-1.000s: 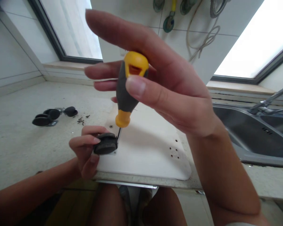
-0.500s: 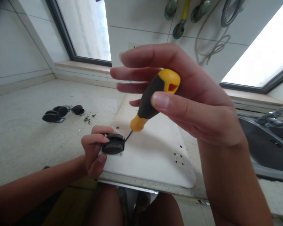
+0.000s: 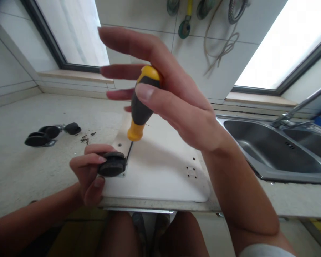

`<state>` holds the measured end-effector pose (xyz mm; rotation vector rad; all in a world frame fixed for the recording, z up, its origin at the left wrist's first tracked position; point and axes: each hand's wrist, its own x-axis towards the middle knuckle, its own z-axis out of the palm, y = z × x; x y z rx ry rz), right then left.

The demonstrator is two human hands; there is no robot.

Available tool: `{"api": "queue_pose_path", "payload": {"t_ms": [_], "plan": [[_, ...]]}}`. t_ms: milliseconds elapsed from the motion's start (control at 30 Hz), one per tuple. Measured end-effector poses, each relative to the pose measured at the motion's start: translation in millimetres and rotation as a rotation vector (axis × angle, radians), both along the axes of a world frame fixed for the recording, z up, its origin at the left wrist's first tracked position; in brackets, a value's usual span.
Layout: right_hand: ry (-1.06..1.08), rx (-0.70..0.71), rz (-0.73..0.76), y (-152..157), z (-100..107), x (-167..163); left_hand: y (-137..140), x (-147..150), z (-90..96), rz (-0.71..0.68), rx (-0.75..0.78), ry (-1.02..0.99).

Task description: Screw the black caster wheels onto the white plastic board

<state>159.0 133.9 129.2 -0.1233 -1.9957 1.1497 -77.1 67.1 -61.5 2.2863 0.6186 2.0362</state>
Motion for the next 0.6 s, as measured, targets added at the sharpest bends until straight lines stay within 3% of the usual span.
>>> {"api": "queue_pose_path", "payload": {"t_ms": [67, 167, 333, 467, 600], "plan": [[-0.039, -0.057, 0.109, 5.5, 2.7, 6.7, 0.2, 1.1, 2.6, 0.003, 0.005, -0.016], [0.011, 0.048, 0.095, 12.6, -3.8, 7.6, 1.5, 3.3, 4.3, -0.026, 0.013, -0.042], [0.110, 0.320, -0.112, 15.1, -13.1, -7.2, 3.5, 3.4, 0.8, -0.025, 0.012, -0.091], [0.086, 0.416, -0.266, 12.8, -3.7, -7.4, 2.8, 3.3, 0.1, 0.042, 0.020, -0.086], [0.008, 0.533, -0.441, 2.9, -1.5, 0.1, 1.9, 5.6, 2.3, 0.003, 0.011, -0.071]]}}
